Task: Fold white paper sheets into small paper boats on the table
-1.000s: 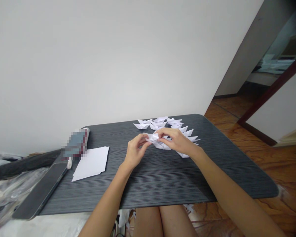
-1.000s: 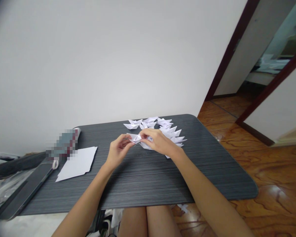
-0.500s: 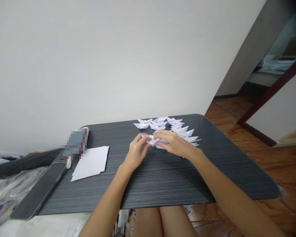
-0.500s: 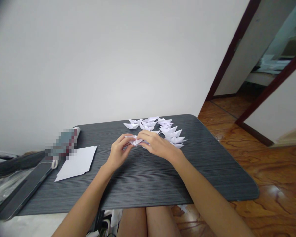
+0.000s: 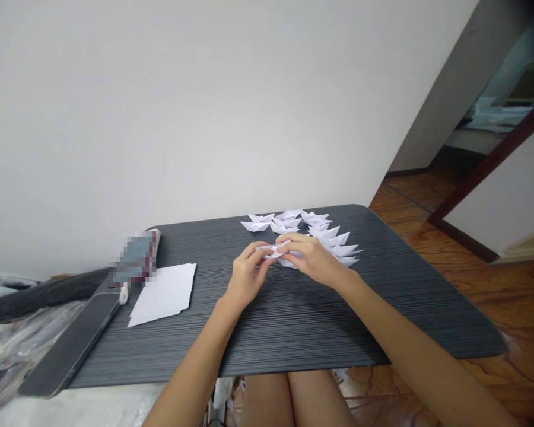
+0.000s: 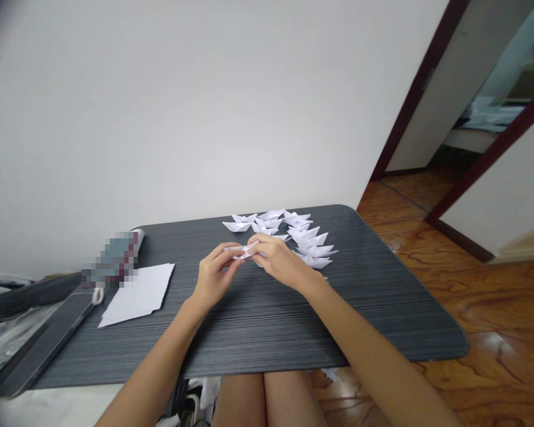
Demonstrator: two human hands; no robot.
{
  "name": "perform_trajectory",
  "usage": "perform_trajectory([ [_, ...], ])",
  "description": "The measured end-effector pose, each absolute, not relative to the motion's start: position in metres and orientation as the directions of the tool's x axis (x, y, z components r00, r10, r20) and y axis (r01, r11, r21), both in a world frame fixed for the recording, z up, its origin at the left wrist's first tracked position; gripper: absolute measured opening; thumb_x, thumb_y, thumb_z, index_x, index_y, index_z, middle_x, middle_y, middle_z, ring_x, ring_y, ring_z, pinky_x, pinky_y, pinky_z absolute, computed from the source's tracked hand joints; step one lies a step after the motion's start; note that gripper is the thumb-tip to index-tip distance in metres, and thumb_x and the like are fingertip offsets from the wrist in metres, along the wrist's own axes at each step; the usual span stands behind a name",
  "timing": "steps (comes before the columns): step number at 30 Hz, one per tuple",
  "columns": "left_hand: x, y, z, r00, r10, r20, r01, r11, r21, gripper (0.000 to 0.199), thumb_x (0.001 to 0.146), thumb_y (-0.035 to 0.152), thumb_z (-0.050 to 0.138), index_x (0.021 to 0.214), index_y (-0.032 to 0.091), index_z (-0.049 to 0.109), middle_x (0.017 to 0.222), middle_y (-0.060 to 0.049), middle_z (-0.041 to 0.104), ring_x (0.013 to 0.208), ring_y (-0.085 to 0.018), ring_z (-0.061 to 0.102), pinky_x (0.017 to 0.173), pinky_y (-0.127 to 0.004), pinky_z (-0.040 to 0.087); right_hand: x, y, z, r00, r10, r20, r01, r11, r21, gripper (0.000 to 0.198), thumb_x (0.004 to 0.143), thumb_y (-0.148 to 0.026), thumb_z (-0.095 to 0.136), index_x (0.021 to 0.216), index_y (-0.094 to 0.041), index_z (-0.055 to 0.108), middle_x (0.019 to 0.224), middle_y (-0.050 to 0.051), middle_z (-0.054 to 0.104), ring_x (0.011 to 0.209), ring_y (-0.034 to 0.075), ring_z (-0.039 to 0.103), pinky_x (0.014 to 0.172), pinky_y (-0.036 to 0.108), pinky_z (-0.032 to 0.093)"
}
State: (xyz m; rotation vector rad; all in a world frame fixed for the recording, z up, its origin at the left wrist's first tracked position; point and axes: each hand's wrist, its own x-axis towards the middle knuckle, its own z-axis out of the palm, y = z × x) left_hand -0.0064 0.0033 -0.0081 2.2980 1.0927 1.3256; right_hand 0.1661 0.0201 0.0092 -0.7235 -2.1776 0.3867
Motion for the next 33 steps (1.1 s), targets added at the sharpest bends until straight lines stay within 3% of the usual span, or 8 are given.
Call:
perform_trajectory([
  [5, -0.004, 0.001, -0.002, 0.211, 0.784, 0.583, 0.349, -0.618, 0.704, 0.012, 0.075, 0.022, 0.054, 0.083, 0.016, 0.06, 0.092, -0.008, 0.058, 0.08, -0.014, 0.057, 0.065, -0.022, 0.05, 0.166, 0.019, 0.014, -0.465, 0.64, 0.611, 0.352, 0.767, -0.536, 0.01, 0.077, -0.014, 0.052, 0.079, -0.016, 0.062, 0.09, 0.007, 0.059, 0.083, 0.015, 0.056, 0.076, 0.03, 0.045],
  [10, -0.003, 0.0, -0.002, 0.151, 0.856, 0.494, 0.139, -0.513, 0.847, 0.017, 0.074, 0.022, 0.055, 0.089, 0.015, 0.053, 0.093, -0.006, 0.057, 0.082, -0.015, 0.059, 0.072, -0.025, 0.05, 0.165, 0.017, 0.018, -0.465, 0.626, 0.626, 0.351, 0.779, -0.519, 0.011, 0.077, -0.016, 0.052, 0.083, -0.017, 0.062, 0.092, 0.007, 0.059, 0.085, 0.015, 0.056, 0.077, 0.03, 0.045],
  [16, -0.001, 0.0, 0.004, 0.1, 0.907, 0.409, -0.035, -0.408, 0.912, 0.055, 0.066, 0.02, 0.064, 0.115, 0.019, 0.04, 0.096, -0.007, 0.058, 0.084, -0.017, 0.06, 0.075, -0.03, 0.05, 0.167, 0.015, 0.019, -0.474, 0.59, 0.653, 0.354, 0.807, -0.472, 0.013, 0.079, -0.013, 0.049, 0.083, -0.017, 0.061, 0.093, 0.007, 0.059, 0.087, 0.016, 0.056, 0.076, 0.03, 0.045],
  [23, 0.001, -0.001, 0.009, 0.057, 0.922, 0.383, -0.062, -0.38, 0.923, 0.019, 0.064, 0.02, 0.065, 0.081, 0.012, 0.062, 0.085, -0.005, 0.064, 0.082, -0.017, 0.059, 0.079, -0.03, 0.048, 0.165, 0.014, 0.02, -0.458, 0.579, 0.674, 0.315, 0.815, -0.487, 0.014, 0.079, -0.016, 0.049, 0.083, -0.018, 0.062, 0.093, 0.007, 0.059, 0.086, 0.016, 0.057, 0.076, 0.031, 0.047],
  [33, 0.003, 0.003, 0.002, -0.07, 0.937, 0.341, -0.195, -0.348, 0.917, 0.02, 0.062, 0.02, 0.067, 0.08, 0.013, 0.064, 0.084, -0.005, 0.068, 0.079, -0.018, 0.062, 0.076, -0.031, 0.048, 0.154, 0.009, 0.014, -0.278, 0.585, 0.762, 0.277, 0.808, -0.519, 0.011, 0.077, -0.018, 0.053, 0.081, -0.02, 0.063, 0.09, 0.006, 0.058, 0.086, 0.016, 0.056, 0.077, 0.031, 0.046],
])
